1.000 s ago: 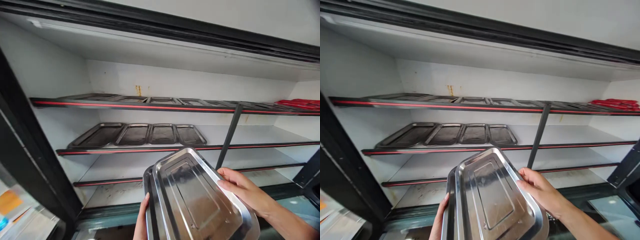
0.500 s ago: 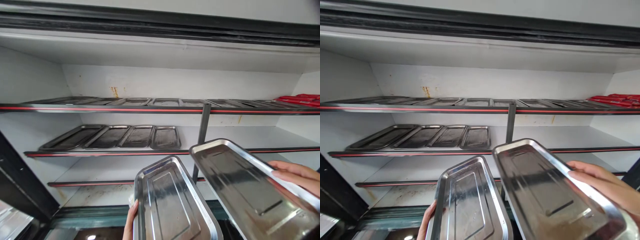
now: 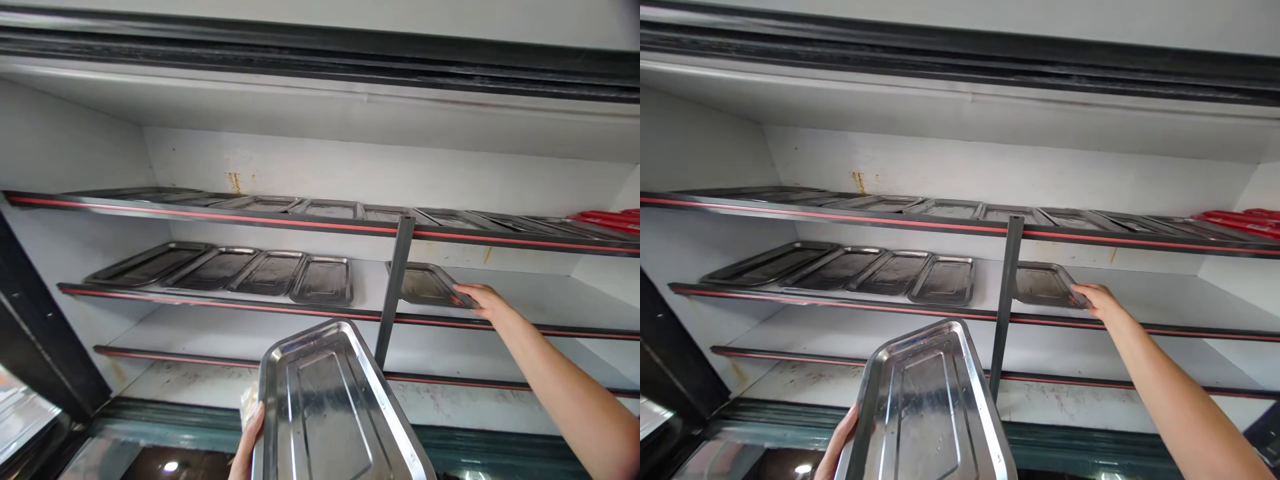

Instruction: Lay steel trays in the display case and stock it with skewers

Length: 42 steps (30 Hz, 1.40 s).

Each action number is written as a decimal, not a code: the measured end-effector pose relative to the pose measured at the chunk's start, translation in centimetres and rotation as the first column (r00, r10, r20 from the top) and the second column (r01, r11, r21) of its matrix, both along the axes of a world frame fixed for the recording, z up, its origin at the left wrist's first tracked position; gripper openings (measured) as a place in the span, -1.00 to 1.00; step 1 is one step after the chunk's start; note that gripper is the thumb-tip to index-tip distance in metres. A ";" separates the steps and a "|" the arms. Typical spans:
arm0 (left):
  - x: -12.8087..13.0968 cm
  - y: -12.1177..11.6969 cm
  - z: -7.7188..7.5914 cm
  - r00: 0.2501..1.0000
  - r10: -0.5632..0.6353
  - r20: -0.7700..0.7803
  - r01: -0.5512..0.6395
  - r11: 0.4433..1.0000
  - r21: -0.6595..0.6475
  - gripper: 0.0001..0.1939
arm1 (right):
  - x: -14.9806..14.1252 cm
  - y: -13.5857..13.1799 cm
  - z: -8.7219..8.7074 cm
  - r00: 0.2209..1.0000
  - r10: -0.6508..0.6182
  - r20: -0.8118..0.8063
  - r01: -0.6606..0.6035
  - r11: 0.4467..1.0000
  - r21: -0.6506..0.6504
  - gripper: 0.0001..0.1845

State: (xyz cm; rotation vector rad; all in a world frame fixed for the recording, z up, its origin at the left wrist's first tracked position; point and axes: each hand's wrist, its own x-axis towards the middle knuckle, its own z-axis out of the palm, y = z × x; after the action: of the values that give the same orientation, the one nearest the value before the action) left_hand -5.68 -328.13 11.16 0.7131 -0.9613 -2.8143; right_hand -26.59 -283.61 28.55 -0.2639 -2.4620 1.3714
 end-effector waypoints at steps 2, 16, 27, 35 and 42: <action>-0.3 -0.2 -0.3 1.000 0.022 0.010 -0.021 1.000 -0.015 -0.59 | -2.6 -1.6 -0.7 0.998 -0.008 0.060 0.016 0.991 -0.134 -0.70; 1.5 0.1 0.4 0.991 0.132 0.017 -0.133 0.989 0.057 -0.31 | -9.6 -6.9 -4.4 0.991 0.079 0.111 -0.091 0.990 0.106 -0.78; 2.5 1.1 -0.7 0.993 0.113 0.041 -0.113 0.994 0.003 -0.45 | -9.0 -9.0 -3.7 0.987 -0.066 0.149 -0.082 0.586 0.806 -0.55; 3.8 1.3 1.1 0.998 -0.024 0.050 0.021 0.999 0.050 -0.62 | 2.7 -9.5 -1.3 0.981 -0.139 -0.138 0.193 0.571 0.798 -0.56; 6.6 2.5 2.1 0.914 -0.399 0.076 0.351 0.871 0.345 -0.26 | 21.5 -16.5 -8.1 0.834 0.480 0.271 -0.537 0.596 0.597 -0.55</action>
State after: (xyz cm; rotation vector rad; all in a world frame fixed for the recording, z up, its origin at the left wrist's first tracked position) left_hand 0.91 -325.66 13.31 0.8575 -0.7248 -3.3610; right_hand -5.08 -300.12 20.48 0.6195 -3.0366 0.5301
